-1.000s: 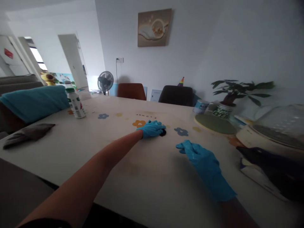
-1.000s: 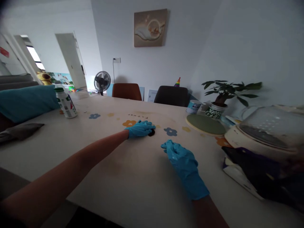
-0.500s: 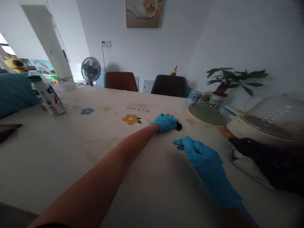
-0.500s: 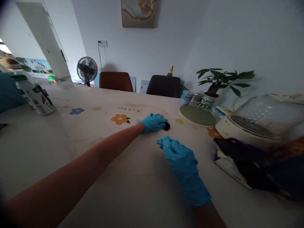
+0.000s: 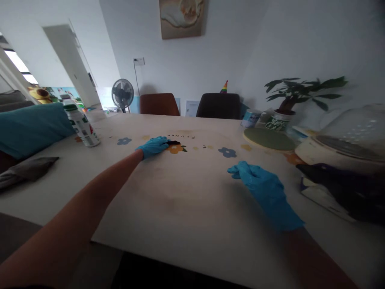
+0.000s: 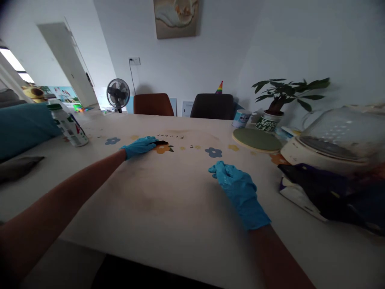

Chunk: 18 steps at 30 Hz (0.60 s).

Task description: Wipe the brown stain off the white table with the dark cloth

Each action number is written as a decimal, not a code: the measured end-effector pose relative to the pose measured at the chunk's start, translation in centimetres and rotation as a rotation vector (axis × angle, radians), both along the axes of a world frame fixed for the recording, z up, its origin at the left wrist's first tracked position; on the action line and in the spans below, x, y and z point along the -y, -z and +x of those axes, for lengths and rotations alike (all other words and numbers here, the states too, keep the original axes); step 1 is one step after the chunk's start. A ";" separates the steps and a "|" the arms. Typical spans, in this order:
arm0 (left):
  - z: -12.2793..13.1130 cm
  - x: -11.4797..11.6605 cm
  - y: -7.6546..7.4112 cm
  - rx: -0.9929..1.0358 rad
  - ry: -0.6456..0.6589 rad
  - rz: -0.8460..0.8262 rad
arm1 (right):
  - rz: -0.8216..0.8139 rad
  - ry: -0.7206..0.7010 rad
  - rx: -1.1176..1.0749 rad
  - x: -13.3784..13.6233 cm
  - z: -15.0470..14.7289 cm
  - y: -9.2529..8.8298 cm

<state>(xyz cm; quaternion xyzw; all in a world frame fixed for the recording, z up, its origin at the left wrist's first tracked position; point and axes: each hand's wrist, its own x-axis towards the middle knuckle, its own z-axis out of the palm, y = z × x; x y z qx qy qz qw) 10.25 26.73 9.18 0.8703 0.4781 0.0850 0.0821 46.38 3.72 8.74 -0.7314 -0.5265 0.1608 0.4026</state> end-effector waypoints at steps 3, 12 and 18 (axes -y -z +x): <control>-4.6 3.0 -0.5 0.023 -0.040 -0.010 | -0.007 0.004 0.000 -0.1 -0.1 -0.1; -14.3 10.2 4.3 0.067 -0.108 -0.074 | 0.044 -0.132 0.145 -1.0 -0.3 1.8; -11.7 13.6 6.3 0.009 0.074 -0.184 | 0.005 -0.180 0.209 -1.2 -1.2 2.9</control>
